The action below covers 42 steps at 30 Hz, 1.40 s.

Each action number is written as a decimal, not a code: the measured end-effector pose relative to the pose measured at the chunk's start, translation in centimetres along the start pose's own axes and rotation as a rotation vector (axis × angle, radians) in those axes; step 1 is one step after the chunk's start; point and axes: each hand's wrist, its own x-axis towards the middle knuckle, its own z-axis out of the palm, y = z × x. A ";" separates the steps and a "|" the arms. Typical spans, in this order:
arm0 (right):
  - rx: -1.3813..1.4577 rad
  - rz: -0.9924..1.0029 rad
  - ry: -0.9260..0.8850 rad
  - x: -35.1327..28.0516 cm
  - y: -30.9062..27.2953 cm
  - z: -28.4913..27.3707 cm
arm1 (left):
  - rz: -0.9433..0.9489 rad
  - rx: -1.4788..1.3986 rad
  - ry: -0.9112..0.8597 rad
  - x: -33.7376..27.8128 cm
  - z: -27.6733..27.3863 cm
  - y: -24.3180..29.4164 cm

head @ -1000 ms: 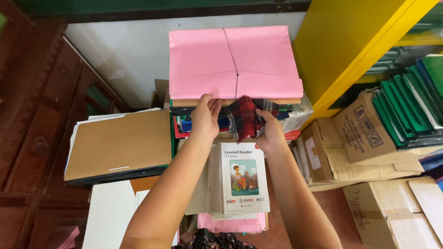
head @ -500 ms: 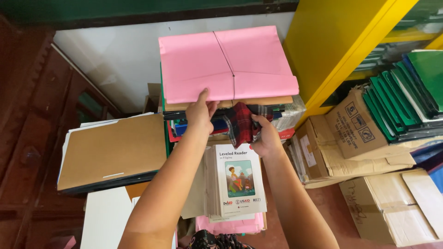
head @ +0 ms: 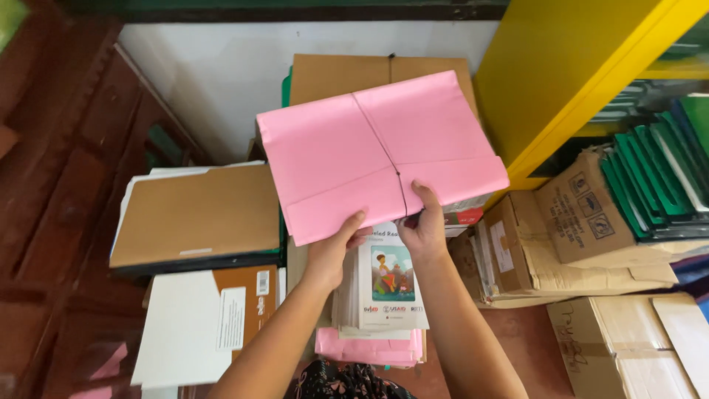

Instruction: Wiping down various folders and envelopes with a cloth to remove dust.

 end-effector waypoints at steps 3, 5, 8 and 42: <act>0.022 0.032 -0.019 0.4 -0.1 -2.3 | 0.081 0.155 -0.198 -0.1 -4.5 -1.5; 0.017 0.028 -0.016 0.6 0.0 -3.7 | 0.093 0.283 -0.234 0.2 -8.0 -2.4; -0.015 0.029 -0.004 -1.5 0.3 -5.2 | 0.047 0.181 -0.299 0.9 -13.2 -3.6; -0.970 0.035 0.242 -31.4 31.7 -10.0 | -0.435 -0.033 -0.050 6.7 -59.8 -3.4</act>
